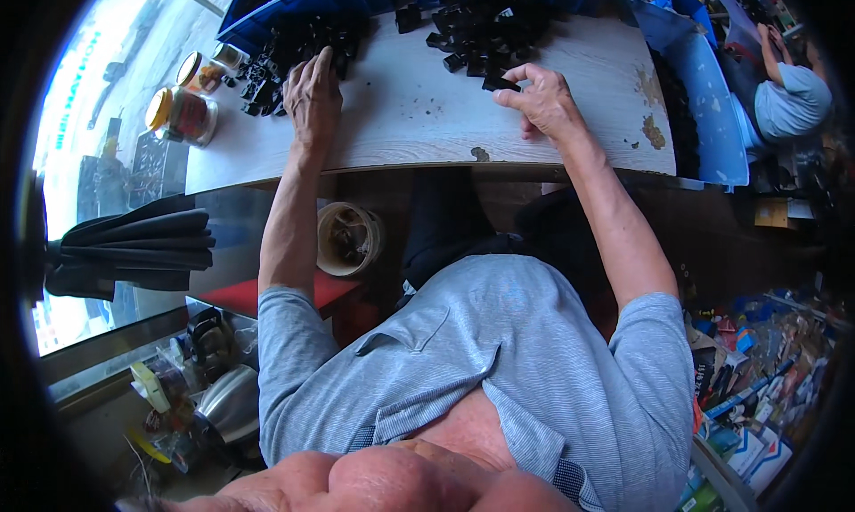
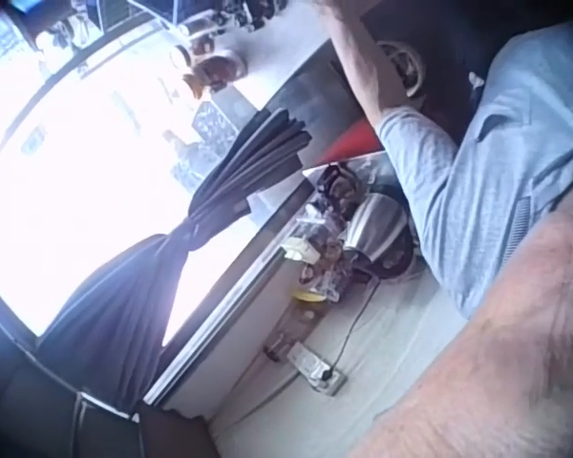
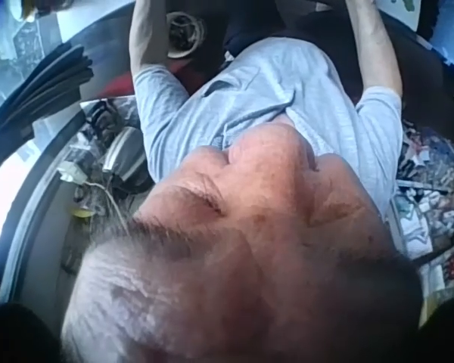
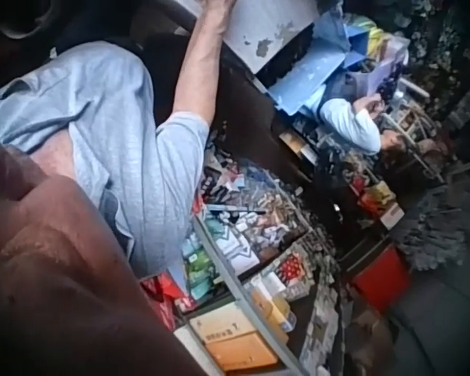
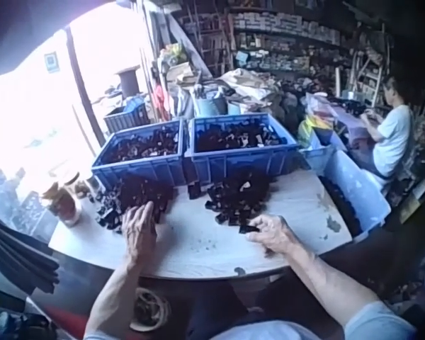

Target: Assembling small black plastic parts at a workbench.

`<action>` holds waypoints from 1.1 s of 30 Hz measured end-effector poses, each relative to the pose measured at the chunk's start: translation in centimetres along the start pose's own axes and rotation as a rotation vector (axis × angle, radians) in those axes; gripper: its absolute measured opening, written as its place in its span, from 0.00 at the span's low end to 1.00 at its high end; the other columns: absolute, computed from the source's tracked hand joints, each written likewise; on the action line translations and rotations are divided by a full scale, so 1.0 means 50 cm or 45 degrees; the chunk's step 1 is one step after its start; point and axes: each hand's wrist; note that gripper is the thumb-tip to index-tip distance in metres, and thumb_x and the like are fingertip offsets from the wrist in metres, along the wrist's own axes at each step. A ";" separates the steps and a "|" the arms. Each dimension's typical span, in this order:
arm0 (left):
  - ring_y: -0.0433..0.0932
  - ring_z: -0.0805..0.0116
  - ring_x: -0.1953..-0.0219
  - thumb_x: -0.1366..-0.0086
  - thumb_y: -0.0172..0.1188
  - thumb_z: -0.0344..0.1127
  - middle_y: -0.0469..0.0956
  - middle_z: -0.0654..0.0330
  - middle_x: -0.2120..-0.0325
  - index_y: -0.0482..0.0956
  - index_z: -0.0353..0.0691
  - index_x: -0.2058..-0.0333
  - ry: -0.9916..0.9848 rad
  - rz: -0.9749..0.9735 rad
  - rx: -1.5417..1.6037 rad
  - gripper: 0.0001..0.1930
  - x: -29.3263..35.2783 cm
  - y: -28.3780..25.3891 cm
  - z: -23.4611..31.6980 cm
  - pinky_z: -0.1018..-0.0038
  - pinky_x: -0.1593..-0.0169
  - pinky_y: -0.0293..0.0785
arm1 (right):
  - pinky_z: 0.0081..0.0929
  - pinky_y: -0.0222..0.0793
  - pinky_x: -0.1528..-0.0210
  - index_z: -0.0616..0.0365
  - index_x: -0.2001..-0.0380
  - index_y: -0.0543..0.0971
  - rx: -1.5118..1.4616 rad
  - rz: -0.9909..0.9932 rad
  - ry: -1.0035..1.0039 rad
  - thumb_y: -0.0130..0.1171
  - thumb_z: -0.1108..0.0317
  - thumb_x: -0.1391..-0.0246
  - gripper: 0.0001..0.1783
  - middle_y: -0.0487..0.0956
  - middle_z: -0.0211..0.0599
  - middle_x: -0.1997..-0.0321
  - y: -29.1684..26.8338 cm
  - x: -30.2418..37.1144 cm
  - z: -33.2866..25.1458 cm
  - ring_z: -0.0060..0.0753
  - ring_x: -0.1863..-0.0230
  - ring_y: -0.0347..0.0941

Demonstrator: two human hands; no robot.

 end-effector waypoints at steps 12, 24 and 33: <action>0.74 0.54 0.40 0.38 0.62 0.26 0.80 0.58 0.46 0.79 0.46 0.43 0.032 -0.446 0.179 0.23 0.026 -0.042 0.072 0.52 0.35 0.64 | 0.26 0.80 0.79 0.59 0.48 0.78 -0.285 0.789 0.171 0.73 0.63 0.48 0.26 0.70 0.26 0.85 -0.199 -0.042 0.047 0.23 0.84 0.73; 0.80 0.54 0.47 0.38 0.67 0.32 0.85 0.57 0.57 0.80 0.45 0.49 0.118 -0.185 0.313 0.17 0.033 -0.046 0.086 0.56 0.38 0.66 | 0.20 0.68 0.86 0.59 0.46 0.78 0.116 0.130 0.034 0.72 0.66 0.49 0.27 0.71 0.25 0.85 0.016 -0.034 -0.025 0.17 0.87 0.68; 0.76 0.52 0.44 0.36 0.63 0.32 0.83 0.55 0.54 0.81 0.45 0.48 0.094 -0.416 0.332 0.17 0.036 -0.059 0.132 0.55 0.40 0.67 | 0.21 0.61 0.89 0.59 0.47 0.80 0.510 0.128 -0.034 0.71 0.65 0.49 0.25 0.72 0.27 0.85 0.057 -0.052 -0.046 0.18 0.90 0.64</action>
Point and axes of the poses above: each hand's wrist, its own x-axis away from the middle knuckle, its own y-axis out of the palm, z = x × y
